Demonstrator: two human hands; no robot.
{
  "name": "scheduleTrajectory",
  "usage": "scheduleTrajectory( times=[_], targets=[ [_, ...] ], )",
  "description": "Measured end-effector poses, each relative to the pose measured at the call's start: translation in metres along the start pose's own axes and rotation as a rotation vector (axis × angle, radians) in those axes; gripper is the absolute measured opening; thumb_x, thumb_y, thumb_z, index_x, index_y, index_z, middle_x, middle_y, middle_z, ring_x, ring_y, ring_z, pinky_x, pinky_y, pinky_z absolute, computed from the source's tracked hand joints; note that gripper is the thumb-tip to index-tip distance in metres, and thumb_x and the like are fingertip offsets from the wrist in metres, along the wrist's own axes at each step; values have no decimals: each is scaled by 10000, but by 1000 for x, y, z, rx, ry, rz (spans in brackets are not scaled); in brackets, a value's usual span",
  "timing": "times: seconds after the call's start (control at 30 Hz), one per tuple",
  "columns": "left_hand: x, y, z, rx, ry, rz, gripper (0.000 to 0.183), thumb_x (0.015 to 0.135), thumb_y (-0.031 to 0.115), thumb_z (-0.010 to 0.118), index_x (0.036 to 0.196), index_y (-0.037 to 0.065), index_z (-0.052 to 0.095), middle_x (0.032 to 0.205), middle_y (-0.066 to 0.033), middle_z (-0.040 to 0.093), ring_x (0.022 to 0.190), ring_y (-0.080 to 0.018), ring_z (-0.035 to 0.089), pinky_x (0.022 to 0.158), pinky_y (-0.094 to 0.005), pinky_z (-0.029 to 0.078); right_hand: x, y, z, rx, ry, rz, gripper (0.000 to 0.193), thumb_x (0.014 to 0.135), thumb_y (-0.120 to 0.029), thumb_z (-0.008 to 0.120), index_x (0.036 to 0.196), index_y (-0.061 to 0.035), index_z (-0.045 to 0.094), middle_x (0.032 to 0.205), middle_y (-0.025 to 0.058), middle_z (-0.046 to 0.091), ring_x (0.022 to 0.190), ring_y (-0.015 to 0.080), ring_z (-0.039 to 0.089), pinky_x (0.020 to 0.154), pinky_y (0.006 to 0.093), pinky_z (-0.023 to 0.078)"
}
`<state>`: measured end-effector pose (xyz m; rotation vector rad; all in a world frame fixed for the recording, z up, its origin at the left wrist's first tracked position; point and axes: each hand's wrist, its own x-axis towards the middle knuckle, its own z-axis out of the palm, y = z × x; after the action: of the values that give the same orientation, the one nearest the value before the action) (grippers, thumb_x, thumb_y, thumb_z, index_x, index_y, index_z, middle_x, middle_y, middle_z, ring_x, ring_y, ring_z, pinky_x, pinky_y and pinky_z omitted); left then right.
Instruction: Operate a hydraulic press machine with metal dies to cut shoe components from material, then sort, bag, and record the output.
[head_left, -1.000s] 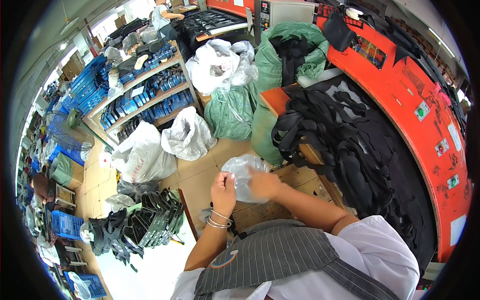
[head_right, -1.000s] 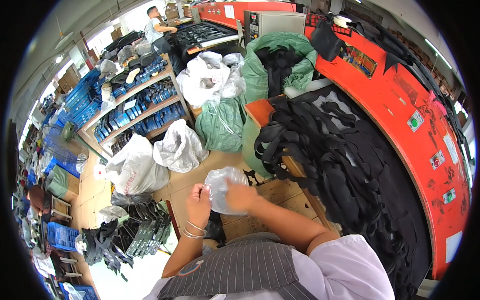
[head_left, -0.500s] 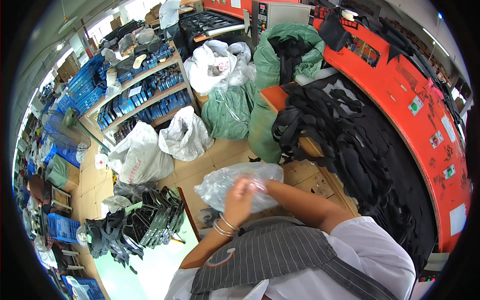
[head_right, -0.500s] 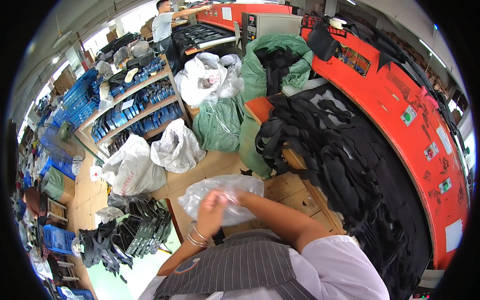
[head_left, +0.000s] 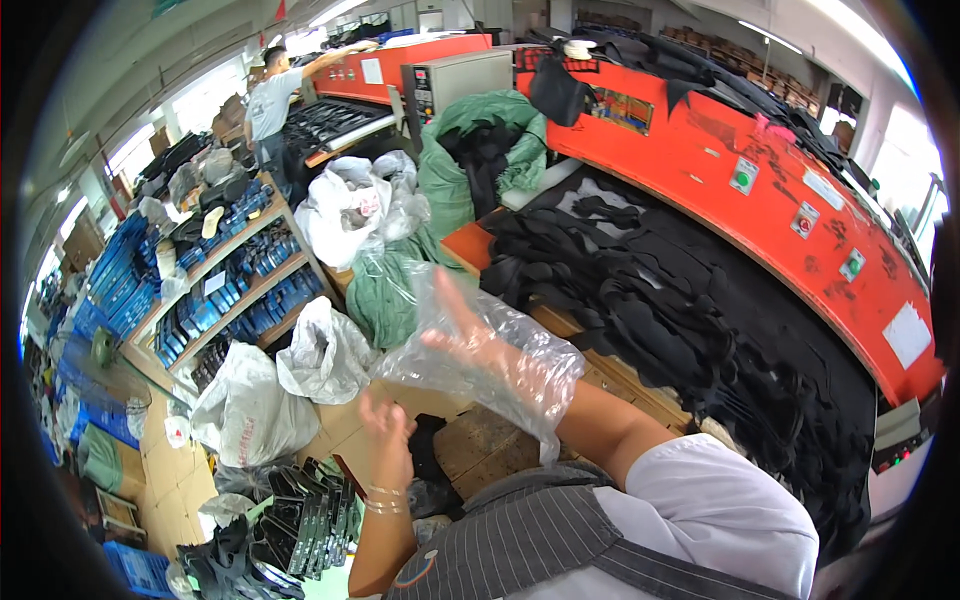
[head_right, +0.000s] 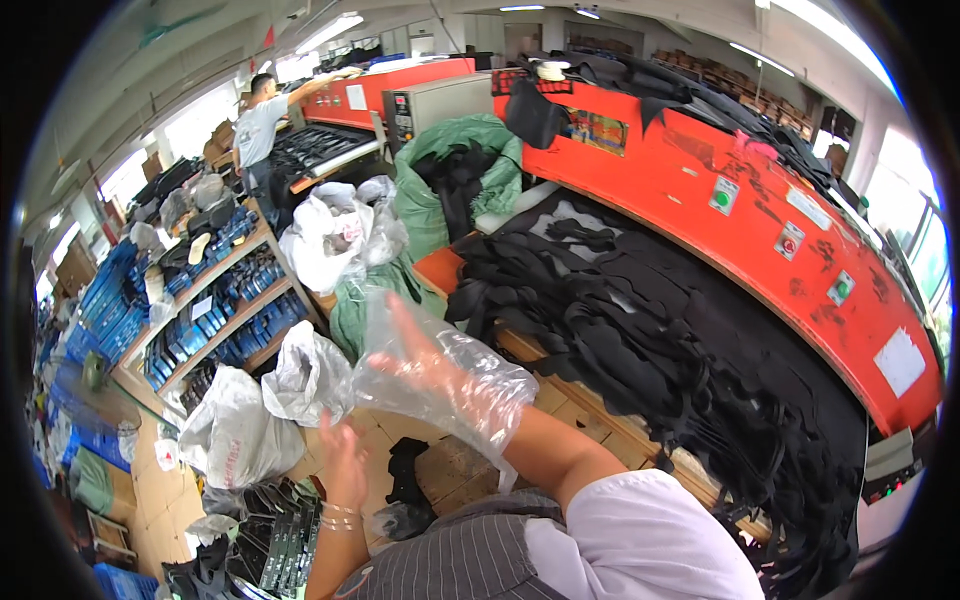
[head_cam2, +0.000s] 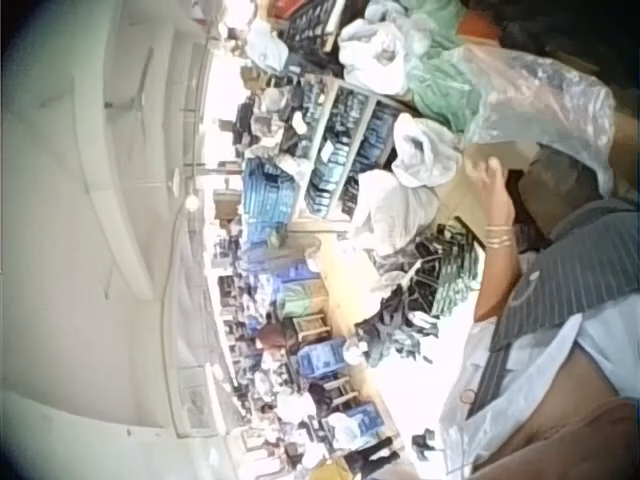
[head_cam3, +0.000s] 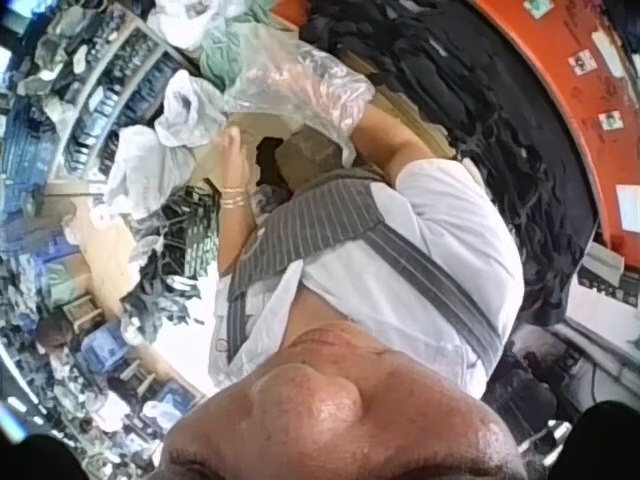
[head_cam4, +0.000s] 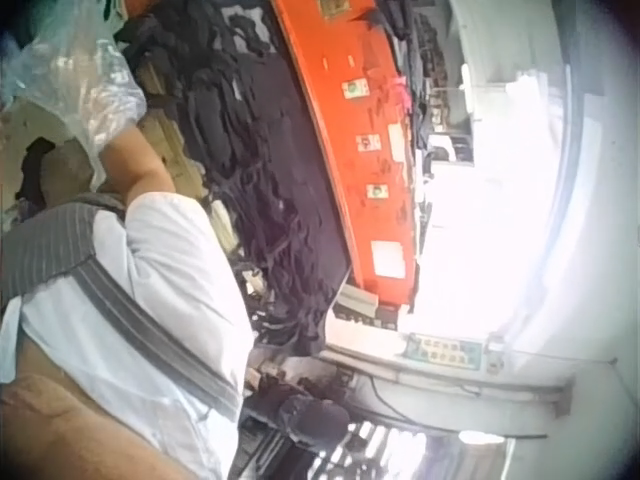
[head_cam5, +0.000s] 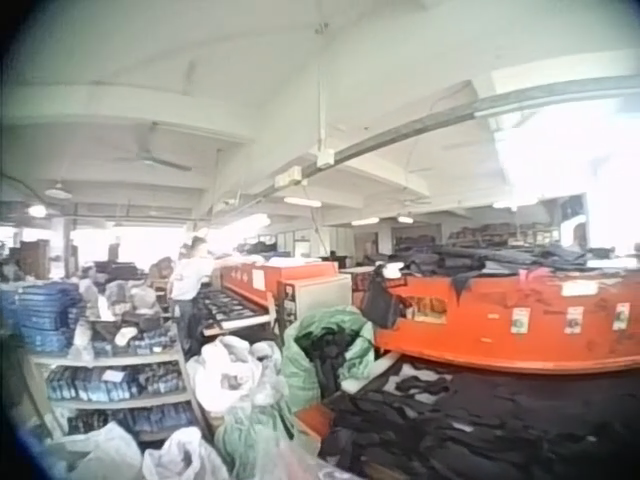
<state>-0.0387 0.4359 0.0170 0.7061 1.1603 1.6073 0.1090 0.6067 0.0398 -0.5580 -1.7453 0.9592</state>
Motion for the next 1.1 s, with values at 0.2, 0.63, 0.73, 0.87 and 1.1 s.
scheduleTrajectory(
  times=[0.2, 0.63, 0.73, 0.87, 1.1],
  targets=[
    [72, -15, -13, 170, 9, 128, 295, 920, 220, 608, 1140, 58, 498, 985, -29, 519, 818, -97, 493, 716, -263, 423, 10, -30, -16, -460, -87, -154, 1001, 799, -354, 741, 1495, -13, 108, 1514, 241, 215, 1405, 360, 230, 1142, 406, 208],
    [26, -46, 179, 700, -470, 606, 866, 651, 440, 852, 1226, 22, 358, 1092, -94, 426, 976, -196, 454, 867, -352, 426, 70, 6, -86, -661, 122, 403, 987, 777, -156, 674, 1512, -215, 19, 1435, 226, 352, 1300, 389, 388, 985, 640, 320],
    [50, -56, 190, 743, -491, 662, 584, 778, 302, 783, 1131, 6, 424, 942, -65, 481, 857, -172, 490, 764, -319, 453, 62, 11, -117, -340, -23, 565, 776, 829, -209, 622, 1485, -120, 217, 1338, 232, 475, 1279, 361, 432, 1028, 516, 363],
    [86, -65, 226, 434, -394, 369, 170, 921, 175, 581, 979, 33, 507, 742, -12, 490, 600, -131, 459, 572, -284, 419, 45, 24, -138, -424, -215, 533, 695, 807, -173, 632, 1419, -73, 320, 1250, 220, 535, 1196, 344, 496, 983, 467, 400],
    [314, -36, 31, 321, 80, 166, 195, 834, 120, 487, 1012, 50, 522, 725, -5, 495, 589, -89, 430, 496, -274, 378, 21, -28, -158, -164, -584, -207, 358, 876, -162, 596, 1189, 11, 589, 1142, 182, 632, 1062, 346, 606, 923, 433, 461]
  ],
)
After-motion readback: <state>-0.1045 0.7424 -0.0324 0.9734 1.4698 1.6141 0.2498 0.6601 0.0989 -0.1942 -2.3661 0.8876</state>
